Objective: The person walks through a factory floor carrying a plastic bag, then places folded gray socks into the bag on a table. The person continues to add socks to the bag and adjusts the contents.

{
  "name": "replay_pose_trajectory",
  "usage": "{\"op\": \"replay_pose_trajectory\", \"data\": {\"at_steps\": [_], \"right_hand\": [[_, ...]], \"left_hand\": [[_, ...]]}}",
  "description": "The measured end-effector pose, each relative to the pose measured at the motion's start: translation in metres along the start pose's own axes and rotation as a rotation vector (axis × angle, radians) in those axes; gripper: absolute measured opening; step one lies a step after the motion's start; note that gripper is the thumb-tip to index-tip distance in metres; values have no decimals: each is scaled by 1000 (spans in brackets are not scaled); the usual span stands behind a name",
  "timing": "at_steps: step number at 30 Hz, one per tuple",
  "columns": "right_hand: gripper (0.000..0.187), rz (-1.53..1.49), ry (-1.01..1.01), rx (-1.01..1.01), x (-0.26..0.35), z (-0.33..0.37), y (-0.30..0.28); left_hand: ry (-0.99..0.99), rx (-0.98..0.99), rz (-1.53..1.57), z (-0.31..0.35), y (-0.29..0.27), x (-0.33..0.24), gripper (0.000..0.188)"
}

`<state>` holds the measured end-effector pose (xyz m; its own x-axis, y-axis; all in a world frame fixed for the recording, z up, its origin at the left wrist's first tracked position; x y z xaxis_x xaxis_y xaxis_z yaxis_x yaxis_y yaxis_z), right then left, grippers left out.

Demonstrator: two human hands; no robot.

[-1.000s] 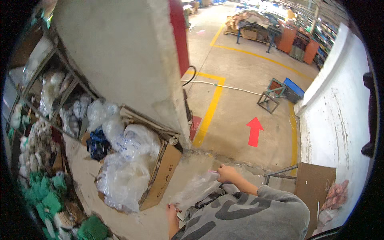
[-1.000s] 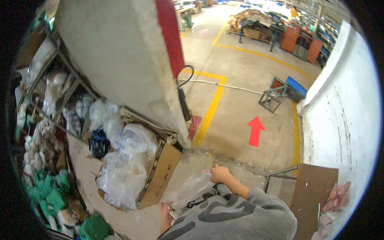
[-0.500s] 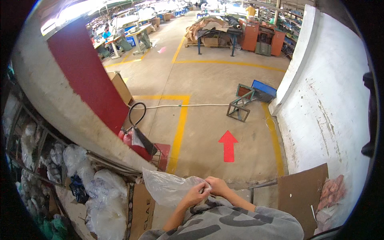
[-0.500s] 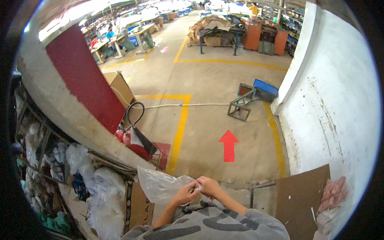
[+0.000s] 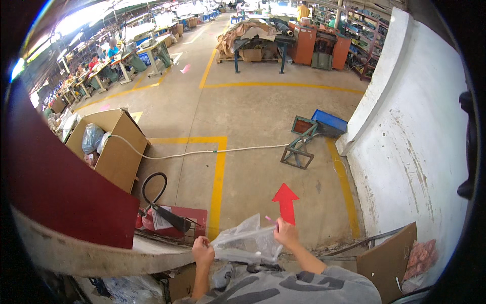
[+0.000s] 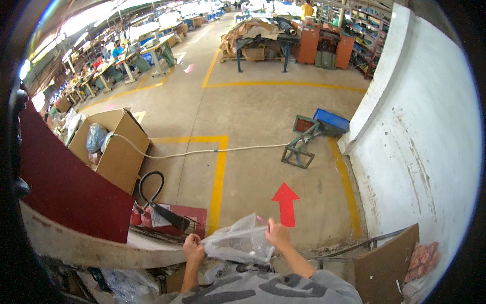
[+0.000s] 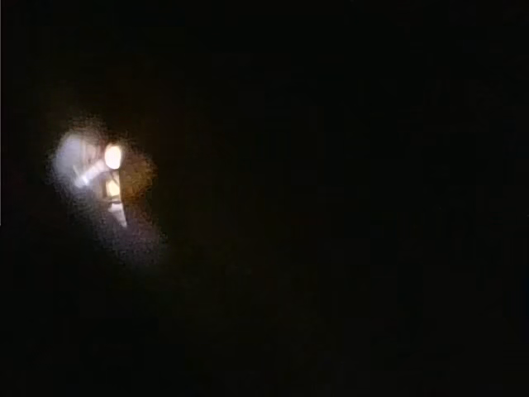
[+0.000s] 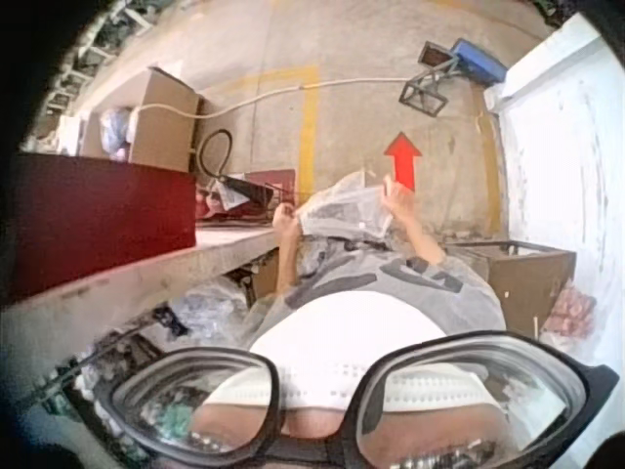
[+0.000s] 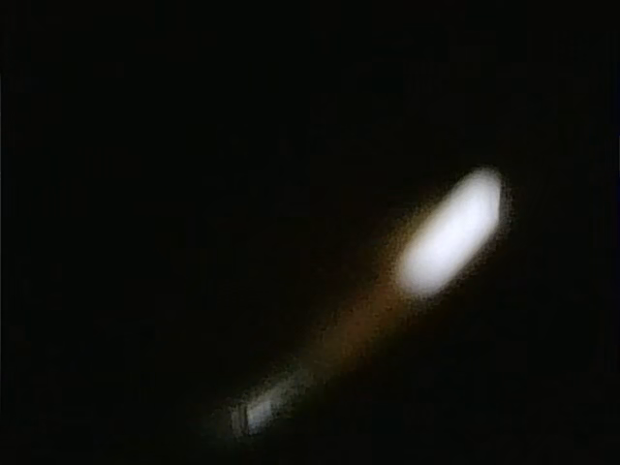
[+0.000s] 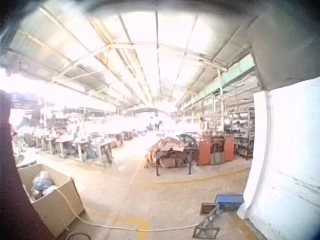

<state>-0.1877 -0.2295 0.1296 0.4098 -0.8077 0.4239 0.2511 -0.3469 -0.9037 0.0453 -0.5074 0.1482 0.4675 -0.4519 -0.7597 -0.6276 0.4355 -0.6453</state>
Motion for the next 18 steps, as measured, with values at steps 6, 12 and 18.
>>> {"op": "replay_pose_trajectory", "data": {"at_steps": [6,12,18], "right_hand": [[10,-14,-38,-207,47,-156,-17],[12,9,203,-319,6,-234,-5],[27,-178,602,31,-119,-265,102]], "left_hand": [[-105,-19,-79,-151,21,0,29],[-187,121,-268,-270,58,-12,27],[-427,265,123,-411,174,21,22]]}}
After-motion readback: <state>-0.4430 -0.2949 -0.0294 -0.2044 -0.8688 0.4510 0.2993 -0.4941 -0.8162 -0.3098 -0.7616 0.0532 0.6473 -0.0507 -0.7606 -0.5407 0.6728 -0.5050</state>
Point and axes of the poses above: each hand's wrist, its own z-axis away from the middle knuckle, its own y-axis out of the palm, x = y × z, the point moved 5 cm from there along -z, towards the middle knuckle, and after that the axes turned 1 degree about y, right-handed, at the moved point
